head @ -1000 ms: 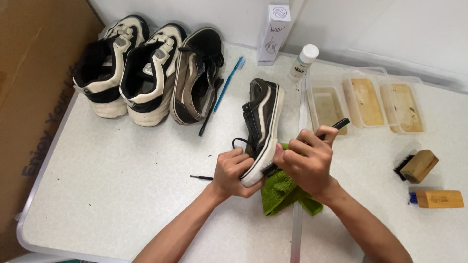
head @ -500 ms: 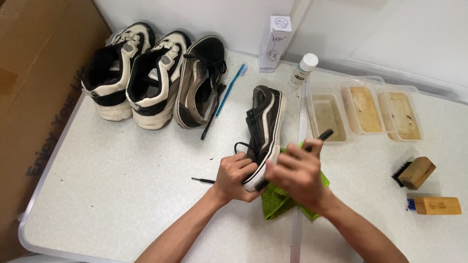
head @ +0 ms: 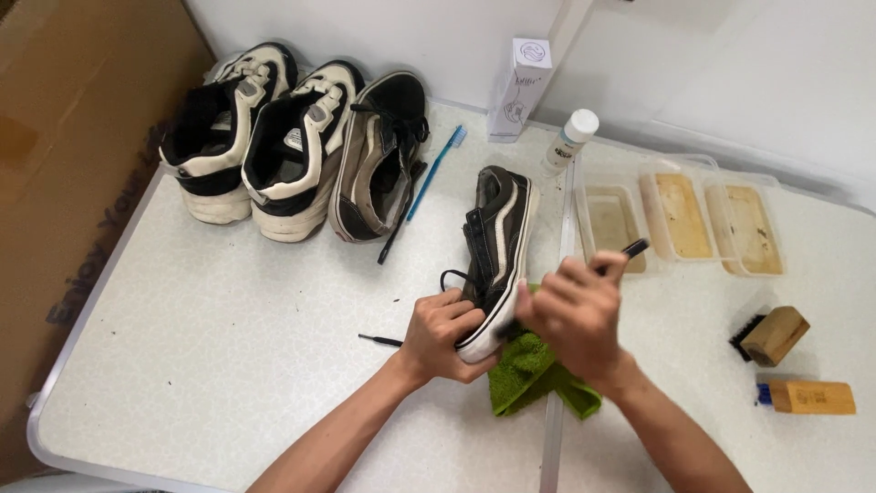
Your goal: The person scrubs a black sneaker with a small brush and wipes it with a green cloth. They repeatedly dip the brush into a container of liquid and clean different parts of the shoe, including the toe, sides, and sole, while holding the shoe steady on a white table.
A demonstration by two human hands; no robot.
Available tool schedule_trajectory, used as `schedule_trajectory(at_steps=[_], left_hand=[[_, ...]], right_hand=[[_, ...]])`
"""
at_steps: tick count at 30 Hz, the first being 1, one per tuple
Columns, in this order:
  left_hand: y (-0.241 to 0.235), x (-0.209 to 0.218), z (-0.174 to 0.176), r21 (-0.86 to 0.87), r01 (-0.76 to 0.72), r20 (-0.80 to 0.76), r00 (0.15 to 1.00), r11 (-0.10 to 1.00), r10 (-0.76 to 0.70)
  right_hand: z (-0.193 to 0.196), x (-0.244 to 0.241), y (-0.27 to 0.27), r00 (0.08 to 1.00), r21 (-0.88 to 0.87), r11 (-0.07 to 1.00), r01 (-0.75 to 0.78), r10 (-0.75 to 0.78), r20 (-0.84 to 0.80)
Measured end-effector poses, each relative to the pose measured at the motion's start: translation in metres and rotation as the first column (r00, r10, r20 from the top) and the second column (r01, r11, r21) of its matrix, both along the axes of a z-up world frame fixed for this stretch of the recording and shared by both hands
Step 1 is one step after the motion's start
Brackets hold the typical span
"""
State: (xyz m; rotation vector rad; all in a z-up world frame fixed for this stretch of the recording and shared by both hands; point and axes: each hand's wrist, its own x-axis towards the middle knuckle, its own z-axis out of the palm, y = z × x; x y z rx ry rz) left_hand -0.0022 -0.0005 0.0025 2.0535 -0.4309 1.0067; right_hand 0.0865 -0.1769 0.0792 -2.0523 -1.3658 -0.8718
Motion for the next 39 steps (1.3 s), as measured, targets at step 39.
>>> schedule_trajectory(at_steps=[39], left_hand=[[-0.002,0.003,-0.021,0.035,-0.038,-0.031,0.999,0.999,0.039]], right_hand=[[0.001,-0.019,0.01,0.985,-0.011,0.986,-0.167,0.168,0.045]])
